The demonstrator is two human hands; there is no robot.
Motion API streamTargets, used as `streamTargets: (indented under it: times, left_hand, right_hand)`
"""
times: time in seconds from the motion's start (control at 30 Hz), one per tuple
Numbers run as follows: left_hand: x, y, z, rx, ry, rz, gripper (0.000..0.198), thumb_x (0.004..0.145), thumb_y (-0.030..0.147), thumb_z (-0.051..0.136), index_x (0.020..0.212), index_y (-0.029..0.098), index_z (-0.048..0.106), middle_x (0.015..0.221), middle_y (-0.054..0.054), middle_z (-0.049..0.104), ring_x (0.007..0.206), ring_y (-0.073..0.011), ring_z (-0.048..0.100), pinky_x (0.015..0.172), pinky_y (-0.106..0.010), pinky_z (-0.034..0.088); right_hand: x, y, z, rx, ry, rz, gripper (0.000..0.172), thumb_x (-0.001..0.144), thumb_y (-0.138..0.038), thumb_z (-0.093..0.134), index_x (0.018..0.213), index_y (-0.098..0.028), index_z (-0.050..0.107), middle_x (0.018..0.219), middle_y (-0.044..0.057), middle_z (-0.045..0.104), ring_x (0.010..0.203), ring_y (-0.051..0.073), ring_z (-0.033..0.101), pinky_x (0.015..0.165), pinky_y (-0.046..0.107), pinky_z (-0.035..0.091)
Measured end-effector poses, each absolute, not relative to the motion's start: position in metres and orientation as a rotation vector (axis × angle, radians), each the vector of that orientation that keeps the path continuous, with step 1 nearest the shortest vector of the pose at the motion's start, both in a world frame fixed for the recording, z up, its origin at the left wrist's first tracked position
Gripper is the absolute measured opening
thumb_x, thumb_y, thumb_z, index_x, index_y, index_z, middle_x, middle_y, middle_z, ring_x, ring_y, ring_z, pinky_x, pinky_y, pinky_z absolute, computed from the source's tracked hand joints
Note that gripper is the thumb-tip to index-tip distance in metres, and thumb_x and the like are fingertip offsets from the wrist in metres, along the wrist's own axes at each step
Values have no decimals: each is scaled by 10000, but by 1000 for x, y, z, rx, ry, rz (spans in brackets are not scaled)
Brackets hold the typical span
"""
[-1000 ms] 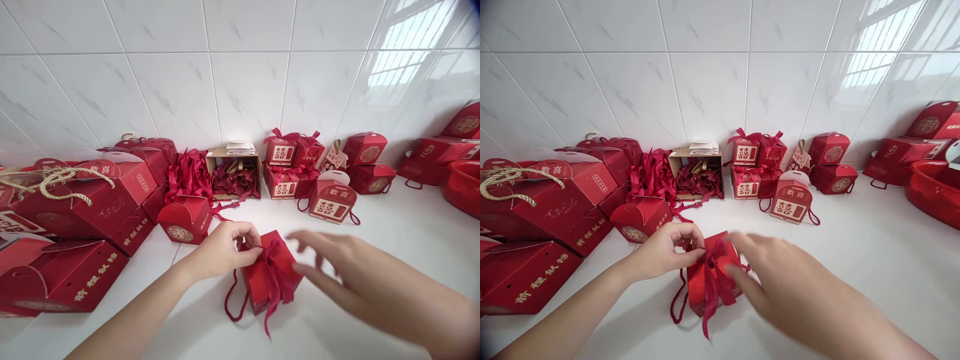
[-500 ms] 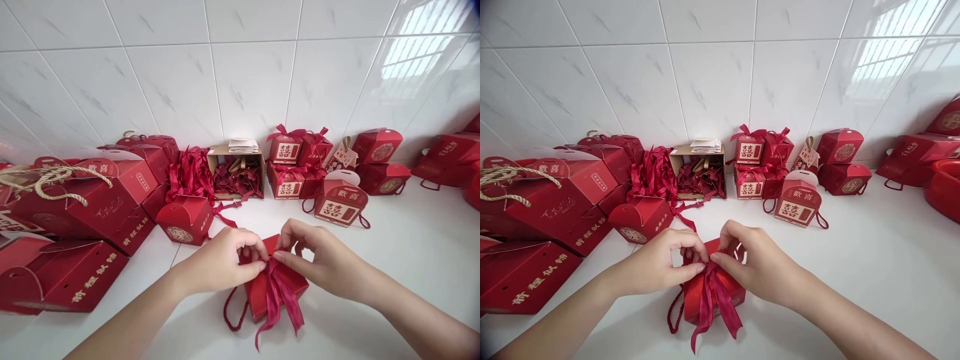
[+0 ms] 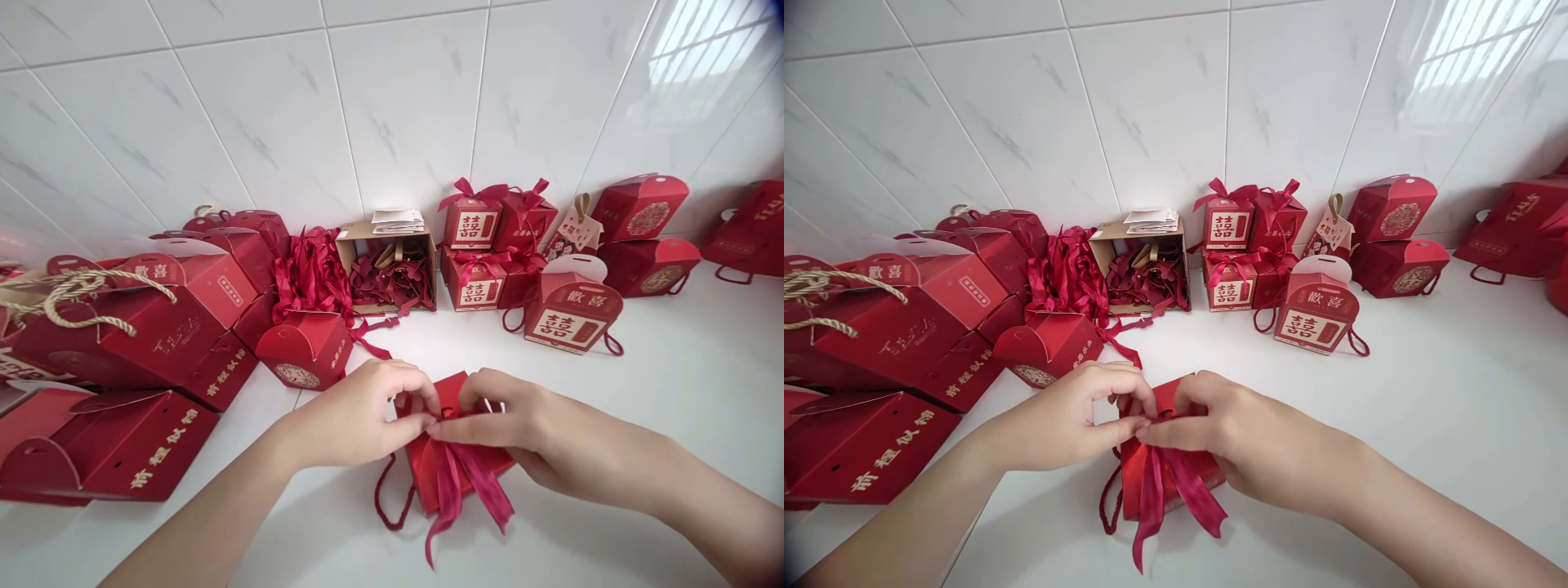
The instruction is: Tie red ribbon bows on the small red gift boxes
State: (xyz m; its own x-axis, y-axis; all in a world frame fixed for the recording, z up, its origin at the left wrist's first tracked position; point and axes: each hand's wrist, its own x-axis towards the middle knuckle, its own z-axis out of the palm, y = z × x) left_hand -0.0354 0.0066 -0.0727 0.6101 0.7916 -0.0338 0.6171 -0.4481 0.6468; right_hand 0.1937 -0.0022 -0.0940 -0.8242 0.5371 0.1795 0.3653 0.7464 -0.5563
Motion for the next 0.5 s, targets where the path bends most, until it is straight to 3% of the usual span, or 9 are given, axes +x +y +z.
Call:
streamTargets:
  times: [0.23,0.37,0.5]
  left_hand:
    - [-41,15,-76,2114,1258,450,106,817,253,557,822,218,657,784,-2,635,723,-156,549,670,-276,469]
    - [-41,14,-74,2095,1173,428,107,838,323,559,858,232,611,1110,-31,580,1018,-191,534,822,-308,475]
    - [-42,16,-76,2025,1029,266,143,850,376,571,820,243,616,1408,-20,414,1317,-249,372,937,-352,450]
  right_hand:
    - [192,-1,-99,-620,-2713,661,475,855,-44,505,1219,-321,631,1118,87,581,933,204,593,741,267,509]
    - [192,4,-103,-535,-2701,705,535,842,7,481,1265,-302,592,1115,102,533,933,181,555,740,264,503]
    - [194,7,-104,-533,-2655,813,480,858,-7,482,1227,-280,624,1121,98,518,948,161,551,784,257,501]
